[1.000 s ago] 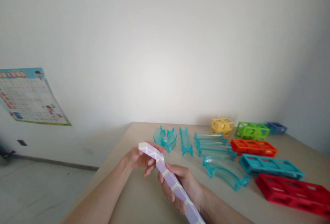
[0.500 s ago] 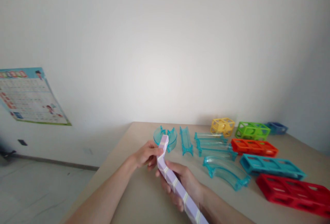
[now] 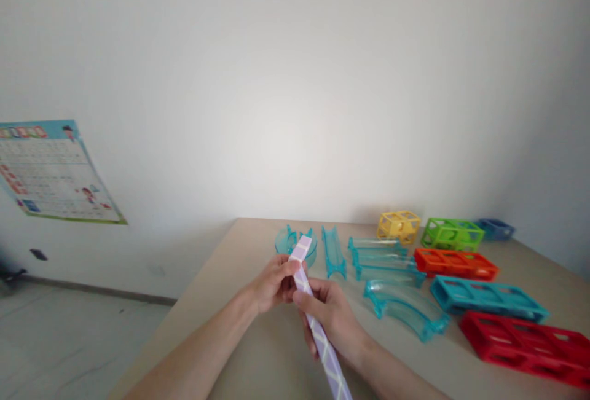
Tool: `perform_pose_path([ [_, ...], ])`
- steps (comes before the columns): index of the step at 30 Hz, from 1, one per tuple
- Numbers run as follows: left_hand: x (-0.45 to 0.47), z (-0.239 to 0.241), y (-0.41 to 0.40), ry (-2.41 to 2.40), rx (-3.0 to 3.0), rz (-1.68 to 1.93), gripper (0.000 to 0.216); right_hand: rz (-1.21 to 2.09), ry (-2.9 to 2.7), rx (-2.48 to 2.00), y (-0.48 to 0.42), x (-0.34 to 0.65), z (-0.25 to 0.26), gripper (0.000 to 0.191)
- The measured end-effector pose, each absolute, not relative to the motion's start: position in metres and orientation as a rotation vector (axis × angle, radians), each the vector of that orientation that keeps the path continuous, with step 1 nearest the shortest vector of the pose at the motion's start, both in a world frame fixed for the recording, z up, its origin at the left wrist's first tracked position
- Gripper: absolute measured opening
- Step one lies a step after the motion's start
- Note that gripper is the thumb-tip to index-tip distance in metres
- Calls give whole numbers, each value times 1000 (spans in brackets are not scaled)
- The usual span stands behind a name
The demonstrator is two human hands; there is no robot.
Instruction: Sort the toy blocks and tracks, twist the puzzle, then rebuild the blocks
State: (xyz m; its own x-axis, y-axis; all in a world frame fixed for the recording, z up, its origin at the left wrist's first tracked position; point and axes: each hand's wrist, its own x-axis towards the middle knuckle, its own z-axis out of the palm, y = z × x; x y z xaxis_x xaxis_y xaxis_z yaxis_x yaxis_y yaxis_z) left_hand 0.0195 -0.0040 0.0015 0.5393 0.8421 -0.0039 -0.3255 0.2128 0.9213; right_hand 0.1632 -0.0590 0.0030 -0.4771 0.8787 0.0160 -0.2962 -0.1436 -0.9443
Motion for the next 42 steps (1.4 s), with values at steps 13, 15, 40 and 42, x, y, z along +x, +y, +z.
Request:
perform_pose_path([
  [13, 29, -3, -17, 377, 881, 971, 43, 1969, -1251, -450, -61, 164, -2, 39],
  [15, 28, -6, -18, 371, 883, 962, 48, 2012, -1256, -416, -63, 162, -2, 39],
  [40, -7, 1, 18, 237, 616, 1188, 57, 767, -2447, -1016, -75, 184, 123, 20],
  [42, -10, 3, 20, 279, 618, 1228, 57, 415, -2559, -1060, -76, 185, 132, 12],
])
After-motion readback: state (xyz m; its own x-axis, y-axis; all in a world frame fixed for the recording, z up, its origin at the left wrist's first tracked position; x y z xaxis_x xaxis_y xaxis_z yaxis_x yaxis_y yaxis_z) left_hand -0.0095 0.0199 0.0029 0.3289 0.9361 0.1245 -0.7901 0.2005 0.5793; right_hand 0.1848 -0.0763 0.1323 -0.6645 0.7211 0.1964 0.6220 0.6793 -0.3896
